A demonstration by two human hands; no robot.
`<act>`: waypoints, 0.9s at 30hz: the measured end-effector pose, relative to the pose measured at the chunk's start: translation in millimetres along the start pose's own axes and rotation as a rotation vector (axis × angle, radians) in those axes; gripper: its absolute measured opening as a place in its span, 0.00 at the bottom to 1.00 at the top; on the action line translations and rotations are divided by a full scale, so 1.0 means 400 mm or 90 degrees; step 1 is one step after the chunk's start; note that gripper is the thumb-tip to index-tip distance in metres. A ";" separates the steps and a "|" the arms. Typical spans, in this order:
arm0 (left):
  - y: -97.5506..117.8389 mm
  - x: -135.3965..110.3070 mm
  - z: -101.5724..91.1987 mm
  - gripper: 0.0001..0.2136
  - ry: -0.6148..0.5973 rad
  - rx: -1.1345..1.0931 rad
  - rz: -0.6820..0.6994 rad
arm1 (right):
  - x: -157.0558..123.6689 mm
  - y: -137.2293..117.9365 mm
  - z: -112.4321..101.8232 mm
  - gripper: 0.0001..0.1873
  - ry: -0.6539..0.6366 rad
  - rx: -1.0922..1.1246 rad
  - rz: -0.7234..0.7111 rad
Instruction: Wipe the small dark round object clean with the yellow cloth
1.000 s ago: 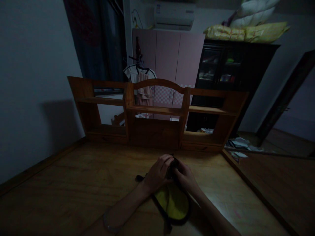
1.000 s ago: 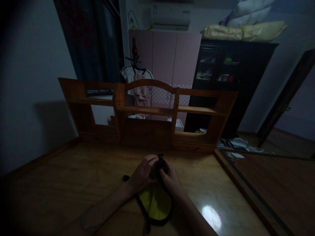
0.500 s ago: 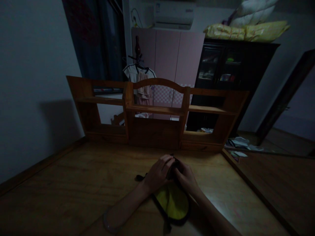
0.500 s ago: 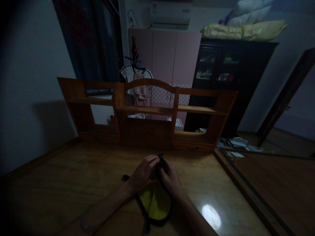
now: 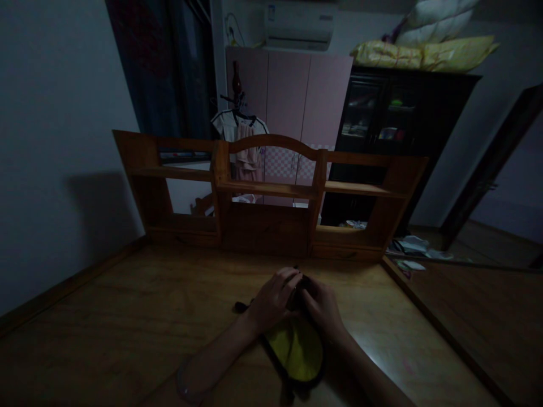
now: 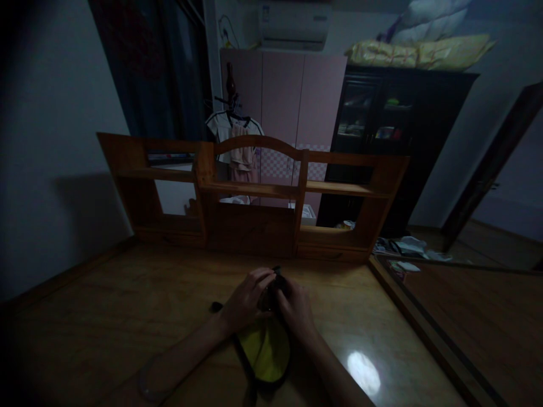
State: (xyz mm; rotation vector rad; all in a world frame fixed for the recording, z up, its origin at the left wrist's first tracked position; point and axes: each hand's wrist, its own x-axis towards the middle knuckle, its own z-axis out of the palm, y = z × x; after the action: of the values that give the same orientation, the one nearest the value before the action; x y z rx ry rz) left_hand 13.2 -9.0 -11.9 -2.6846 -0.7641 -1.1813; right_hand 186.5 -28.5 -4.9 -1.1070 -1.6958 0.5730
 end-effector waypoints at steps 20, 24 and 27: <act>-0.001 -0.001 0.005 0.38 -0.013 -0.002 -0.042 | 0.014 0.004 0.004 0.12 -0.041 0.189 0.092; 0.002 0.001 0.001 0.38 -0.014 -0.004 -0.043 | 0.021 0.019 0.009 0.20 -0.046 0.312 0.179; 0.003 0.002 -0.003 0.39 -0.013 -0.011 -0.050 | 0.021 0.021 0.006 0.22 -0.065 0.370 0.202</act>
State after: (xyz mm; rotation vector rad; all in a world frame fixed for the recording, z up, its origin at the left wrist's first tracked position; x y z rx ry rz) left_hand 13.5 -10.3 -10.6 -2.7082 -0.8747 -1.1849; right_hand 186.9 -16.8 -8.2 -0.9261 -1.3094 1.2503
